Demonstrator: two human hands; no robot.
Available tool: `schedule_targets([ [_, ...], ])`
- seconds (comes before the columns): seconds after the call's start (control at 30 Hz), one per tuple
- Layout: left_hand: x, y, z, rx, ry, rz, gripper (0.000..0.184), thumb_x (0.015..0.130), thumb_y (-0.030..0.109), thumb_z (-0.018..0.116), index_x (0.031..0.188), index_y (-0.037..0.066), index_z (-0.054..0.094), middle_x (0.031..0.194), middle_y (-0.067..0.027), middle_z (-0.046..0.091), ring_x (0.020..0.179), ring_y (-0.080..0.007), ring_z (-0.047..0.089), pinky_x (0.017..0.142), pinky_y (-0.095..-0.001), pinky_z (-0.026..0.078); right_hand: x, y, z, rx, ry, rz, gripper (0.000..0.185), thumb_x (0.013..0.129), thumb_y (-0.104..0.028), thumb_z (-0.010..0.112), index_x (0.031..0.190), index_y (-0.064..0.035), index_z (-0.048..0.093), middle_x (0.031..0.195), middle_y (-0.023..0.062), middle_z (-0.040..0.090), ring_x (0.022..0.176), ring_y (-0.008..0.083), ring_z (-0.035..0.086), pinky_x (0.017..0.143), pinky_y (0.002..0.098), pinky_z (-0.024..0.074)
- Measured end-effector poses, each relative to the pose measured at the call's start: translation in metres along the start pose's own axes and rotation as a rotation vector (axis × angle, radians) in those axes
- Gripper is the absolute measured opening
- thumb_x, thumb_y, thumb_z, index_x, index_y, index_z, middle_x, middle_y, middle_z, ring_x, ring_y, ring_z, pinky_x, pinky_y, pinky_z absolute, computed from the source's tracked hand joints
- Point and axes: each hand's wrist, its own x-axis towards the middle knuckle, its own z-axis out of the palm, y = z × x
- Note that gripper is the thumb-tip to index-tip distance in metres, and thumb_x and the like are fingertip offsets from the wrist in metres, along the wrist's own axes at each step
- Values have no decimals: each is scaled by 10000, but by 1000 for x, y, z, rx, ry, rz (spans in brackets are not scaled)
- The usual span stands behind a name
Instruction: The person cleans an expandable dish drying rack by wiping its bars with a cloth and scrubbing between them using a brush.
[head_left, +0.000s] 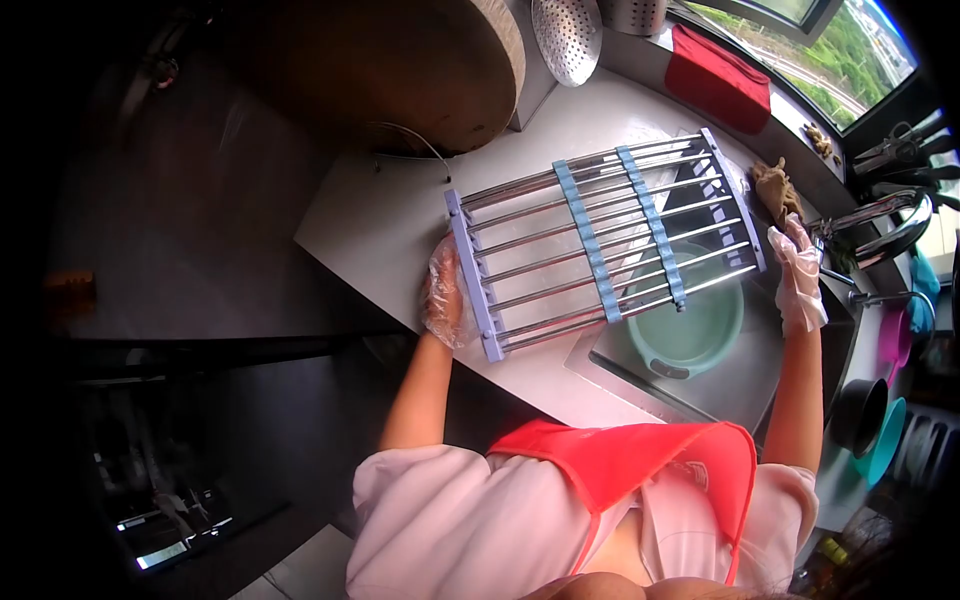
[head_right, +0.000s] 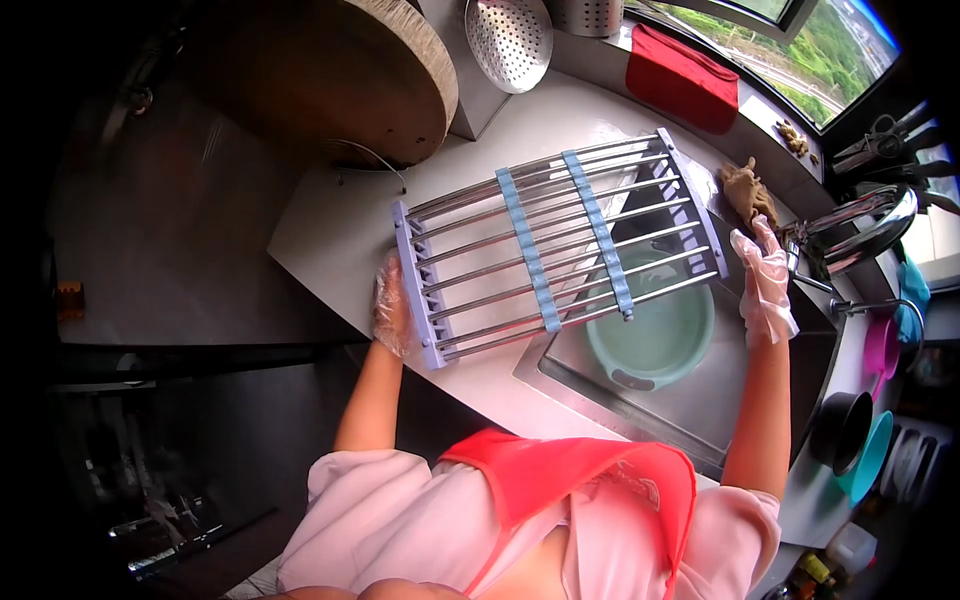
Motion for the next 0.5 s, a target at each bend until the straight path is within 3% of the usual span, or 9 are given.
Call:
schedule_targets([
  [0.03, 2, -4, -3, 166, -9, 92, 565, 938, 478, 323, 1263, 34, 449, 1206, -103, 529, 1130, -216, 476, 970, -329, 350, -1, -5, 1, -45, -8, -33, 729, 762, -493, 628, 1282, -19, 434, 1270, 129, 472, 1163, 232, 453, 969, 357, 346],
  [0.13, 3, -2, -3, 171, -15, 114, 542, 942, 459, 331, 1243, 28, 465, 1210, -113, 529, 1136, -227, 476, 975, -335, 346, -9, -35, 18, -206, 20, -122, 631, 752, -402, 685, 1207, -3, 505, 1251, 128, 484, 1135, 228, 475, 954, 347, 371],
  [0.17, 1, 3, -1, 205, -19, 154, 539, 940, 458, 341, 1244, 30, 464, 1213, -111, 527, 1132, -227, 480, 975, -333, 347, -20, -58, 28, -267, 27, -110, 519, 765, -265, 696, 1172, 9, 529, 1229, 131, 495, 1128, 225, 482, 963, 329, 366],
  [0.23, -1, 3, 1, 209, -20, 219, 474, 963, 390, 332, 1251, 35, 456, 1215, -111, 522, 1131, -226, 480, 978, -329, 346, -24, -74, 40, -431, -5, -396, 438, 747, -118, 677, 1149, -1, 547, 1185, 152, 535, 1065, 238, 536, 910, 307, 413],
  [0.3, -1, -7, -2, 187, 31, 336, 472, 948, 385, 374, 1206, 7, 491, 1166, -118, 549, 1092, -222, 499, 955, -313, 360, -31, -100, 53, -512, -27, -585, 391, 734, -79, 679, 1098, 7, 566, 1168, 205, 525, 1080, 318, 526, 917, 335, 412],
  [0.33, -5, -1, -3, 322, 21, 301, 429, 955, 341, 374, 1209, 15, 490, 1177, -120, 544, 1093, -217, 501, 958, -309, 361, -37, -118, 63, -460, -55, -523, 395, 725, -72, 685, 1096, -1, 567, 1170, 214, 520, 1087, 334, 516, 923, 347, 409],
  [0.37, 1, -13, -1, 219, 28, 294, 399, 958, 298, 374, 1217, 16, 483, 1176, -114, 545, 1096, -203, 499, 954, -295, 368, -40, -139, 71, -410, -53, -495, 400, 716, -66, 690, 1094, -9, 569, 1172, 222, 515, 1094, 349, 507, 930, 359, 406],
  [0.43, 13, -37, 3, 9, 43, 284, 347, 963, 214, 375, 1232, 17, 469, 1174, -102, 545, 1102, -176, 497, 945, -268, 382, -32, -164, 75, -657, -16, -750, 437, 704, -64, 698, 1117, -30, 558, 1169, 223, 515, 1099, 354, 500, 935, 372, 404],
  [0.5, 13, -22, 2, 216, 16, 216, 282, 953, 114, 393, 1209, 34, 477, 1112, -94, 572, 1028, -167, 534, 911, -281, 415, -24, -203, 84, -606, -32, -808, 483, 701, -66, 705, 1154, -52, 538, 1184, 223, 504, 1088, 364, 501, 928, 379, 408],
])
